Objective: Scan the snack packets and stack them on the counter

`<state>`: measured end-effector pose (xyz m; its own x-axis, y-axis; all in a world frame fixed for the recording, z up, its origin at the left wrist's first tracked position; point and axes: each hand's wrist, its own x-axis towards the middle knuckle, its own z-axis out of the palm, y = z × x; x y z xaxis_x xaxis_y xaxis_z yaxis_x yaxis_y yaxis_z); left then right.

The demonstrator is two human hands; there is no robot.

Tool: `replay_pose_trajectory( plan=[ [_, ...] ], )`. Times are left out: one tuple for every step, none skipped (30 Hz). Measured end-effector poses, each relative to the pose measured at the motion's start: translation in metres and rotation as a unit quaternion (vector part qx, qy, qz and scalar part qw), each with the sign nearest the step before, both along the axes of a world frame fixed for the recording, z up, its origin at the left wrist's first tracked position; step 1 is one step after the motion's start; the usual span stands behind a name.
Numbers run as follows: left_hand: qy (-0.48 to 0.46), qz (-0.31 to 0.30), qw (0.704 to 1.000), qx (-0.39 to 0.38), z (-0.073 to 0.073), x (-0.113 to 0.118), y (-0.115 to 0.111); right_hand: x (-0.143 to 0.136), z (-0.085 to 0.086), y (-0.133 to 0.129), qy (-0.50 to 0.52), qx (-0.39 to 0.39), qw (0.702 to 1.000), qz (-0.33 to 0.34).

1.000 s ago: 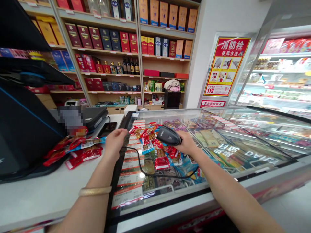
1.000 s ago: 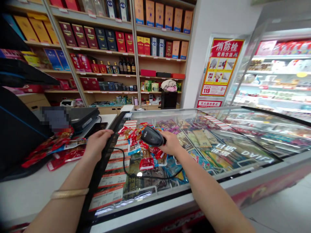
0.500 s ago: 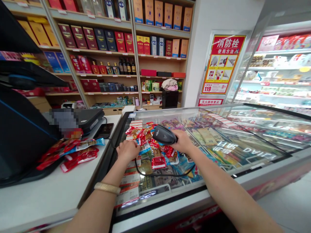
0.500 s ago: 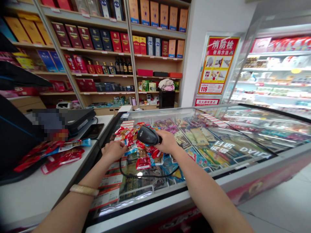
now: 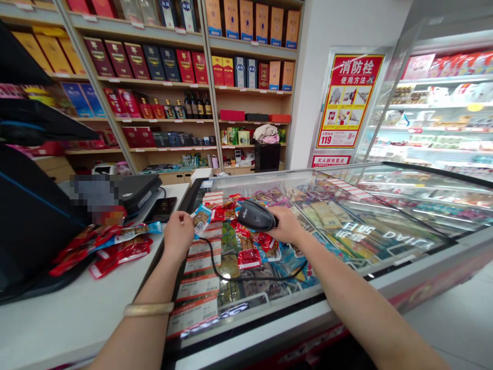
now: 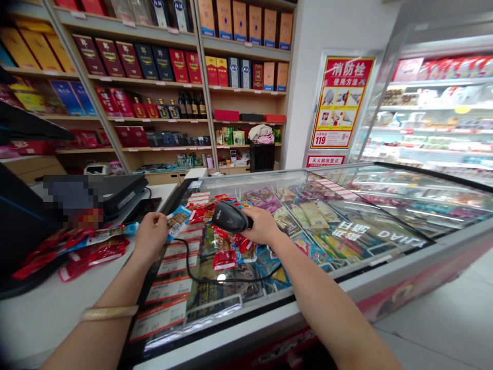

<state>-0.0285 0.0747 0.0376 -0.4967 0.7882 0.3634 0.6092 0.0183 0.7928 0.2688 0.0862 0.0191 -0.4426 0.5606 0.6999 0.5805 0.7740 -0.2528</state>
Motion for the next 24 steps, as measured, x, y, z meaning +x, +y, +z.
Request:
replay_pose_trajectory(
  plan=[
    [-0.007, 0.003, 1.000, 0.027, 0.001, 0.001, 0.000, -0.001, 0.001, -0.001, 0.001, 0.000, 1.000, 0.004],
    [-0.010, 0.000, 0.999, 0.050, 0.001, 0.002, -0.001, -0.001, 0.002, -0.003, 0.000, 0.001, 1.000, 0.007],
    [-0.013, -0.005, 0.997, 0.071, 0.001, 0.003, -0.002, -0.002, 0.003, -0.004, -0.002, 0.000, 1.000, 0.009],
    [-0.018, -0.013, 0.996, 0.092, 0.002, 0.004, -0.003, -0.003, 0.003, -0.005, -0.005, -0.001, 1.000, 0.011],
    [-0.023, -0.019, 0.993, 0.114, 0.002, 0.006, -0.004, -0.004, 0.004, -0.006, -0.010, -0.001, 1.000, 0.013],
    [-0.028, -0.025, 0.990, 0.135, 0.002, 0.007, -0.005, -0.005, 0.005, -0.007, -0.014, -0.002, 1.000, 0.016],
    [-0.032, -0.030, 0.987, 0.153, 0.002, 0.009, -0.006, -0.005, 0.005, -0.008, -0.018, -0.003, 1.000, 0.021],
    [-0.036, -0.033, 0.984, 0.169, 0.001, 0.010, -0.006, -0.006, 0.005, -0.009, -0.022, -0.003, 0.999, 0.027],
    [-0.039, -0.034, 0.982, 0.180, 0.001, 0.011, -0.005, -0.007, 0.005, -0.009, -0.025, -0.003, 0.999, 0.033],
    [-0.041, -0.034, 0.980, 0.189, 0.000, 0.012, -0.005, -0.008, 0.005, -0.010, -0.028, -0.003, 0.999, 0.036],
    [-0.039, -0.033, 0.979, 0.197, -0.001, 0.013, -0.003, -0.009, 0.005, -0.010, -0.032, -0.002, 0.999, 0.036],
    [-0.036, -0.034, 0.978, 0.203, -0.002, 0.014, -0.002, -0.009, 0.005, -0.011, -0.036, -0.001, 0.999, 0.034],
    [-0.029, -0.037, 0.977, 0.209, -0.004, 0.015, -0.001, -0.010, 0.005, -0.011, -0.040, -0.001, 0.999, 0.030],
    [-0.020, -0.041, 0.976, 0.214, -0.006, 0.016, 0.000, -0.010, 0.005, -0.011, -0.043, -0.001, 0.999, 0.026],
    [-0.011, -0.047, 0.975, 0.219, -0.007, 0.017, 0.001, -0.010, 0.004, -0.011, -0.045, -0.001, 0.999, 0.025],
    [-0.003, -0.053, 0.973, 0.223, -0.009, 0.017, 0.002, -0.010, 0.004, -0.010, -0.046, -0.001, 0.999, 0.025],
    [0.003, -0.058, 0.972, 0.226, -0.010, 0.018, 0.003, -0.010, 0.004, -0.010, -0.044, 0.000, 0.999, 0.026],
    [0.006, -0.061, 0.972, 0.229, -0.011, 0.018, 0.003, -0.010, 0.004, -0.010, -0.042, 0.001, 0.999, 0.027],
    [0.008, -0.065, 0.971, 0.230, -0.012, 0.019, 0.003, -0.010, 0.004, -0.010, -0.041, 0.002, 0.999, 0.028],
    [0.008, -0.067, 0.971, 0.231, -0.013, 0.019, 0.004, -0.010, 0.004, -0.010, -0.041, 0.003, 0.999, 0.028],
    [0.008, -0.069, 0.971, 0.230, -0.013, 0.019, 0.004, -0.010, 0.004, -0.010, -0.041, 0.003, 0.999, 0.028],
    [0.007, -0.070, 0.971, 0.230, -0.013, 0.019, 0.004, -0.010, 0.005, -0.010, -0.042, 0.003, 0.999, 0.028],
    [0.007, -0.070, 0.970, 0.231, -0.013, 0.019, 0.004, -0.010, 0.005, -0.010, -0.043, 0.002, 0.999, 0.027],
    [0.006, -0.069, 0.970, 0.232, -0.014, 0.019, 0.004, -0.010, 0.005, -0.010, -0.045, 0.002, 0.999, 0.026]
  ],
)
